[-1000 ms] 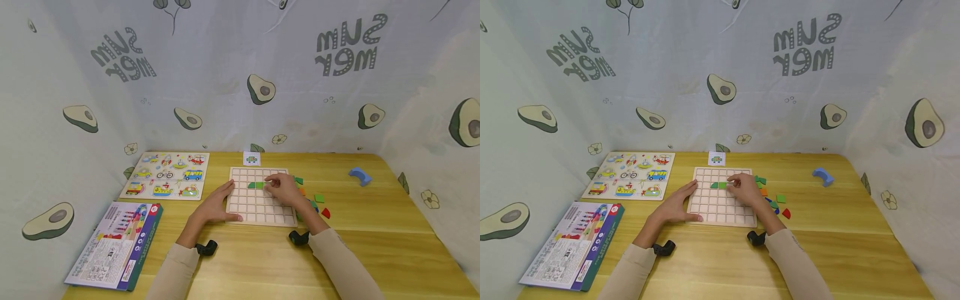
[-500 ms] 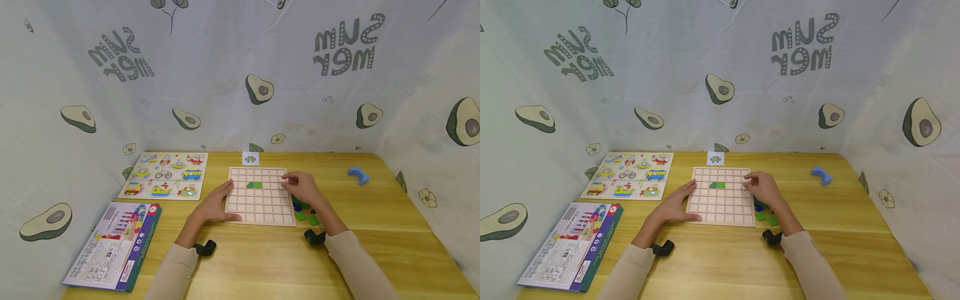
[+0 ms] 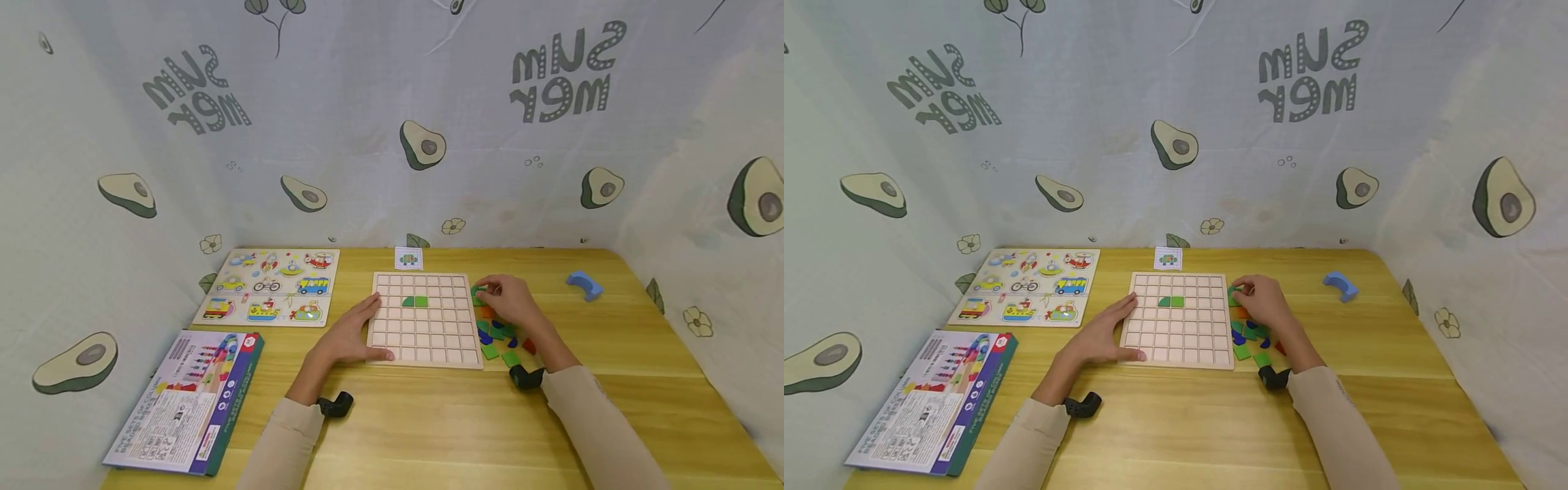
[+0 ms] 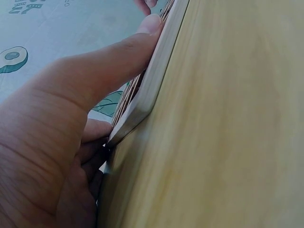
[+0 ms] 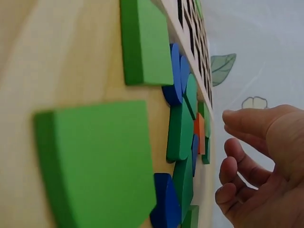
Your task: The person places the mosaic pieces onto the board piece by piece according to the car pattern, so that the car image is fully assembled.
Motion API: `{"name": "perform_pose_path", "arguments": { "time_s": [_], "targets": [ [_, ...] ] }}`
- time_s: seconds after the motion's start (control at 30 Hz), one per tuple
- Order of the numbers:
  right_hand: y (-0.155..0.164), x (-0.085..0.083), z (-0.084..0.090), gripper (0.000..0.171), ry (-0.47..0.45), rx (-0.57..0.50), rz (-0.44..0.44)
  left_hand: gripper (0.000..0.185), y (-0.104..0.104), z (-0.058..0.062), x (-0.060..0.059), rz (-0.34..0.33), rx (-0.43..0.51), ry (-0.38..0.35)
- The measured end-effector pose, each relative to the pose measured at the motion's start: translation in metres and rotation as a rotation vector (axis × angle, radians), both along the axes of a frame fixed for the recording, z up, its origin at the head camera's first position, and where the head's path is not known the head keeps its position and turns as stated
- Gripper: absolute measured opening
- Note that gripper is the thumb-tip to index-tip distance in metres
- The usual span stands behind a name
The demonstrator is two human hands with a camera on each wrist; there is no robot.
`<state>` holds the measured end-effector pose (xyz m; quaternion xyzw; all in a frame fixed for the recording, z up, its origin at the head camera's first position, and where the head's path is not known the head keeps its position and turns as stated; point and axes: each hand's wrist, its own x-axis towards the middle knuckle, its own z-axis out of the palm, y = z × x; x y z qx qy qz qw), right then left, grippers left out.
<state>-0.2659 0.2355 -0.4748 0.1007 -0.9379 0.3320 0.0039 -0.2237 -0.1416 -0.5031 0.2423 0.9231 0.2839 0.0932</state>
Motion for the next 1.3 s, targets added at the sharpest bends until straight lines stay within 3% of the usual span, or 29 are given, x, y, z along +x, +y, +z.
{"name": "perform_pose_path", "arguments": {
  "time_s": [0.27,0.7,0.97,1.3],
  "targets": [
    [-0.001,-0.011,-0.004,0.029,-0.025,0.054,0.028,0.119,0.000,-0.001,-0.001,-0.001,-0.004,0.004],
    [0.012,-0.005,-0.005,0.027,-0.068,0.068,-0.079,0.119,0.000,0.000,-0.001,0.000,-0.007,0.012],
    [0.015,-0.003,-0.001,0.038,-0.087,0.101,-0.003,0.118,0.000,-0.002,-0.002,0.002,0.000,0.012],
    [0.018,-0.003,-0.002,0.031,-0.068,0.108,0.021,0.118,0.000,0.000,-0.001,-0.001,-0.011,0.017]
  ]
}}
